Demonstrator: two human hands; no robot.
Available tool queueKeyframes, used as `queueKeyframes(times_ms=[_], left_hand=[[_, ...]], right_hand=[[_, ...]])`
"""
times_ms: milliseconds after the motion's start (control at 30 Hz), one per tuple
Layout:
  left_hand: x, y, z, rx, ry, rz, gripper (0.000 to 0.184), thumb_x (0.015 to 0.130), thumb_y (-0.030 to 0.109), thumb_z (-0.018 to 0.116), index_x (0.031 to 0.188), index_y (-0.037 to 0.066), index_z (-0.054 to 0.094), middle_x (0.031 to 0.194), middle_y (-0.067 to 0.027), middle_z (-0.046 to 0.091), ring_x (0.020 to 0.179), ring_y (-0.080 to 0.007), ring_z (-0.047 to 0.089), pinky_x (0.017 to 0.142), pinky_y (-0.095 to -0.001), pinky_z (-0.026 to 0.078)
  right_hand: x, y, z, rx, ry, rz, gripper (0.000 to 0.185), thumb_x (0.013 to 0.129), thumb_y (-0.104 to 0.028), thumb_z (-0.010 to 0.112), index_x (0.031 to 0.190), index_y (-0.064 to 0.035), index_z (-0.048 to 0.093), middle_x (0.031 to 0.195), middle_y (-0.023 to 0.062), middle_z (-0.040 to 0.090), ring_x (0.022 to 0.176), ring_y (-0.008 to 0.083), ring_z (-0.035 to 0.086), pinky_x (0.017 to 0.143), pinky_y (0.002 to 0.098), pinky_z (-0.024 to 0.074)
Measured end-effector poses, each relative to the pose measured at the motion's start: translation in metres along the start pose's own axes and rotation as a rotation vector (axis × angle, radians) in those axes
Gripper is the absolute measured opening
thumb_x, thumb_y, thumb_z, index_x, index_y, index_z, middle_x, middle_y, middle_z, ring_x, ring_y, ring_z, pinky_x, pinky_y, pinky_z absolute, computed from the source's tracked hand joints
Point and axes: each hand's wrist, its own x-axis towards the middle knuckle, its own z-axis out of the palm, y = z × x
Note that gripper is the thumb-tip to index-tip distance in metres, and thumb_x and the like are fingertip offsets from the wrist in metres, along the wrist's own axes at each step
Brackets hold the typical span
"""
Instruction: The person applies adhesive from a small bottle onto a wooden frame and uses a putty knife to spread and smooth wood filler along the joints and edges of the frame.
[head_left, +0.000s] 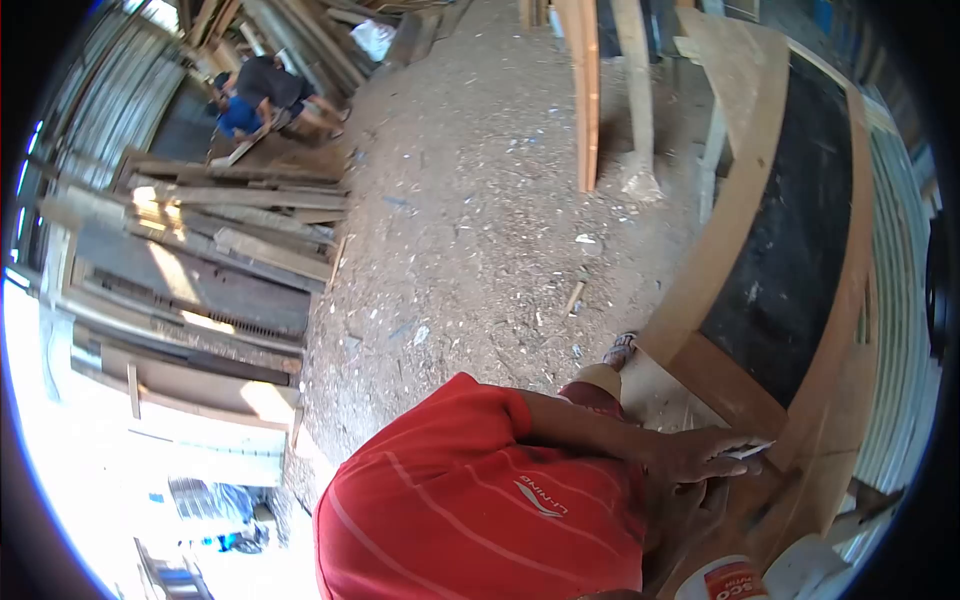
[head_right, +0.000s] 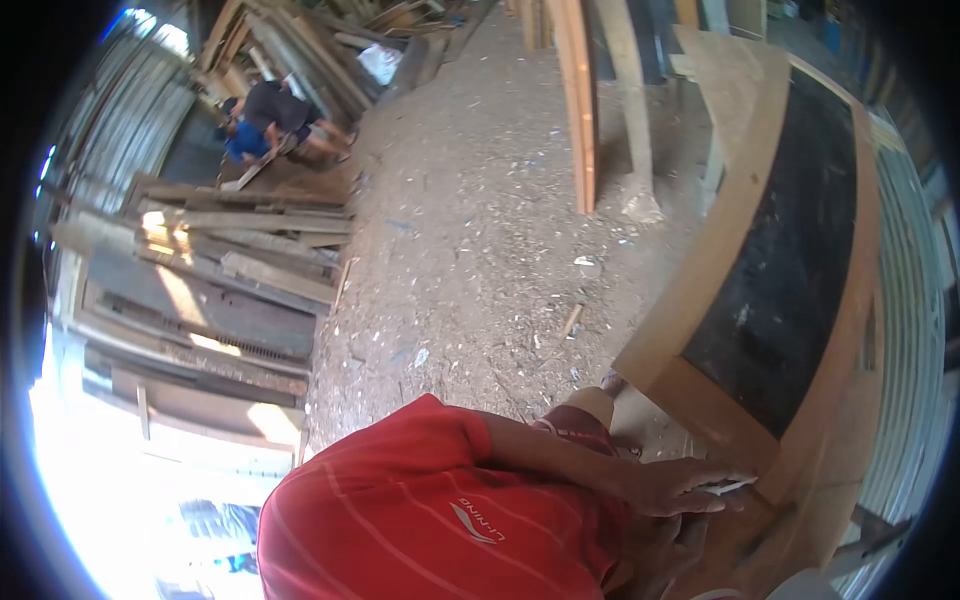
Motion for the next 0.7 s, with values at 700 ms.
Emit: queueKeyframes(times_ms=[700], left_hand=[[-0.127,0.035,-0.188,0.267,0.252,-0.21,0.021,0.105,0.016,0.061,0.112,0.0,0.072,0.117,-0.0148,0.072,0.111,-0.0276,0.069,0.098,-0.0401,0.054]], right_hand=[[0.051,0.159,-0.151,-1.332,0.591,-0.233,0.053,0.107,-0.036,0.057,0.149,-0.0036,0.052,0.141,0.0182,0.061,0.118,0.0327,0.065,0.1,0.0444,0.0529]])
